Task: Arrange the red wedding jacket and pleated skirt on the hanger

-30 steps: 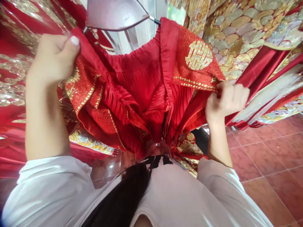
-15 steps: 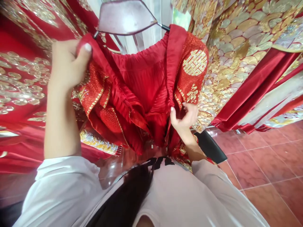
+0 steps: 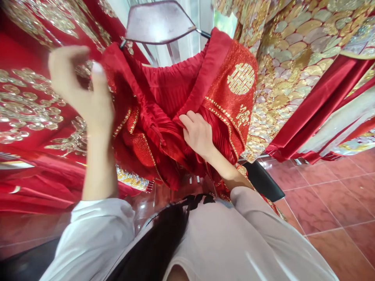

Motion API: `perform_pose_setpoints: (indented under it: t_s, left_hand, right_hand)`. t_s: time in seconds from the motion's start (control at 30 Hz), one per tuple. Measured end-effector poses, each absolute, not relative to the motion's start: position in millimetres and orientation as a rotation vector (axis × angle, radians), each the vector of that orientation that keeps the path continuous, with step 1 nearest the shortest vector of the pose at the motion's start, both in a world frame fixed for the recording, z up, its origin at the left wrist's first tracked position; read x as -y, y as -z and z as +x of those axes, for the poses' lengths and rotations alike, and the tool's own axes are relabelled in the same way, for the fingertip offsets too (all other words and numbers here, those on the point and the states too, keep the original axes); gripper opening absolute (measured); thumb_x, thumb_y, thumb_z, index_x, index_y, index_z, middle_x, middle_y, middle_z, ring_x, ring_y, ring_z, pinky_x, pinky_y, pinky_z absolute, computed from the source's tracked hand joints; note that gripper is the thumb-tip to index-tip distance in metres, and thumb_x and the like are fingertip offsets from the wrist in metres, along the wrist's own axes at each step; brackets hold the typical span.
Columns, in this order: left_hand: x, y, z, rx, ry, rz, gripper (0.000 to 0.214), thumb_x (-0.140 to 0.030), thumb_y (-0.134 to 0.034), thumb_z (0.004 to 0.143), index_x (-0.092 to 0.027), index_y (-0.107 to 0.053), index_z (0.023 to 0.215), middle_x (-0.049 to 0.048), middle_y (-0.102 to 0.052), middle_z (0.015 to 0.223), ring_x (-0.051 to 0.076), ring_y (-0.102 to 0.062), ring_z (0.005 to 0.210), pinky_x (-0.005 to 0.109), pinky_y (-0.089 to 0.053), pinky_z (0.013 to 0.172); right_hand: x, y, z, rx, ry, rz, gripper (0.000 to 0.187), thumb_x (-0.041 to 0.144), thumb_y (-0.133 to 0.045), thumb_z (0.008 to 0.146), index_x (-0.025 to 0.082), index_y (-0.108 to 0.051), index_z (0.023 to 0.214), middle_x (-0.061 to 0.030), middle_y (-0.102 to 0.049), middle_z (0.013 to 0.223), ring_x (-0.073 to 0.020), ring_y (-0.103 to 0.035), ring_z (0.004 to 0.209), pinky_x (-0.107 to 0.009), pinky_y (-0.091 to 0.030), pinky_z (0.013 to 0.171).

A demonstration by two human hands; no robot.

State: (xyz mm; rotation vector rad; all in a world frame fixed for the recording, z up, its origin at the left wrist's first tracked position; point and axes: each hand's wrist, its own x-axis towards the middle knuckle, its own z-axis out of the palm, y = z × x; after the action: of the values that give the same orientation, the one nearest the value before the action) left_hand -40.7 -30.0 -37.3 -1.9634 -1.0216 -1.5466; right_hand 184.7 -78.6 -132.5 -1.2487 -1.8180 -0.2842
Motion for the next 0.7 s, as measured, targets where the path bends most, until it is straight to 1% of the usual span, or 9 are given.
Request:
perform_pose_setpoints:
  t_s: [0.1,0.17,0.23,0.3,0.37,0.43,0.57,0.63,0.7]
  left_hand:
    - [76.1,103.2,-12.3,0.971,1.884,-1.755,0.021,-0.025,-0.043,0.092,-0.014,-0.057,0.082,0.0007,-0.058,0.081,0.014,-0.056,0.085,0.032,-0.041,0.085]
    - [100.2,161.8,16.6,1.013,1.807,-1.923,0.014,-0.022,-0.049,0.087,-0.019,-0.055,0.074,-0.0004,-0.056,0.068,0.013,-0.055,0.067,0.029,-0.043,0.072]
    - [108.9,217.2,47.1,1.202,1.725,-2.100,0.005,-0.018,-0.053,0.083,-0.019,-0.057,0.085,0.0029,-0.060,0.074,0.015,-0.058,0.068,0.029,-0.046,0.068]
    - [101.1,258.0,72.8,1.702,1.752,-2.229,0.030,-0.021,-0.055,0.081,-0.015,-0.052,0.110,0.0117,-0.061,0.100,0.021,-0.060,0.092,0.034,-0.050,0.080]
    - [81.5,280.4,88.9,2.026,1.789,-2.181,0.055,-0.024,-0.061,0.078,-0.009,-0.040,0.126,0.0205,-0.048,0.126,0.028,-0.048,0.120,0.043,-0.042,0.100]
    - [58.5,288.5,94.4,2.154,1.792,-2.155,0.055,-0.024,-0.061,0.078,-0.007,-0.040,0.127,0.0230,-0.044,0.130,0.032,-0.040,0.127,0.047,-0.034,0.107]
    - [33.7,295.6,87.6,2.164,1.797,-2.205,0.020,-0.021,-0.048,0.086,-0.013,-0.055,0.102,0.0159,-0.059,0.102,0.027,-0.058,0.103,0.043,-0.044,0.095]
    - [38.2,305.3,83.9,2.157,1.814,-2.209,0.014,-0.021,-0.047,0.087,-0.014,-0.057,0.093,0.0135,-0.060,0.094,0.025,-0.060,0.094,0.041,-0.046,0.092]
    - [50.4,318.0,82.2,2.161,1.837,-2.173,0.013,-0.022,-0.048,0.085,-0.014,-0.057,0.088,0.0137,-0.059,0.092,0.025,-0.058,0.096,0.042,-0.045,0.093]
  right_hand:
    - [73.4,144.0,182.3,1.767,0.253,-1.313,0.016,0.011,-0.044,0.075,0.018,-0.055,0.084,-0.0061,-0.054,0.082,-0.0183,-0.048,0.079,-0.029,-0.040,0.071]
    - [70.5,154.2,185.4,1.718,0.246,-1.305,0.015,0.012,-0.045,0.074,0.017,-0.054,0.085,-0.0063,-0.055,0.082,-0.0185,-0.049,0.079,-0.030,-0.041,0.072]
    - [69.8,161.6,188.0,1.693,0.213,-1.273,0.016,0.013,-0.045,0.073,0.017,-0.054,0.085,-0.0060,-0.055,0.081,-0.0176,-0.050,0.076,-0.029,-0.041,0.070]
    - [71.2,165.2,188.9,1.668,0.159,-1.244,0.016,0.014,-0.044,0.072,0.017,-0.053,0.086,-0.0052,-0.056,0.080,-0.0162,-0.051,0.072,-0.028,-0.042,0.068]
    - [74.1,166.2,188.6,1.634,0.123,-1.215,0.018,0.015,-0.044,0.071,0.017,-0.052,0.087,-0.0046,-0.057,0.080,-0.0153,-0.051,0.069,-0.027,-0.043,0.066]
    - [77.8,166.2,188.0,1.594,0.108,-1.195,0.019,0.016,-0.045,0.070,0.017,-0.051,0.088,-0.0040,-0.058,0.078,-0.0149,-0.051,0.067,-0.027,-0.043,0.064]
    - [84.2,167.6,187.8,1.508,0.030,-1.250,0.015,0.019,-0.047,0.070,0.018,-0.050,0.084,-0.0021,-0.056,0.072,-0.0139,-0.050,0.062,-0.027,-0.044,0.062]
    - [86.0,170.2,188.2,1.464,-0.021,-1.292,0.013,0.021,-0.049,0.071,0.018,-0.050,0.084,-0.0015,-0.056,0.071,-0.0134,-0.049,0.061,-0.027,-0.044,0.063]
    - [87.0,174.0,188.7,1.433,-0.064,-1.317,0.014,0.023,-0.050,0.074,0.018,-0.050,0.087,-0.0013,-0.056,0.072,-0.0130,-0.049,0.060,-0.027,-0.045,0.063]
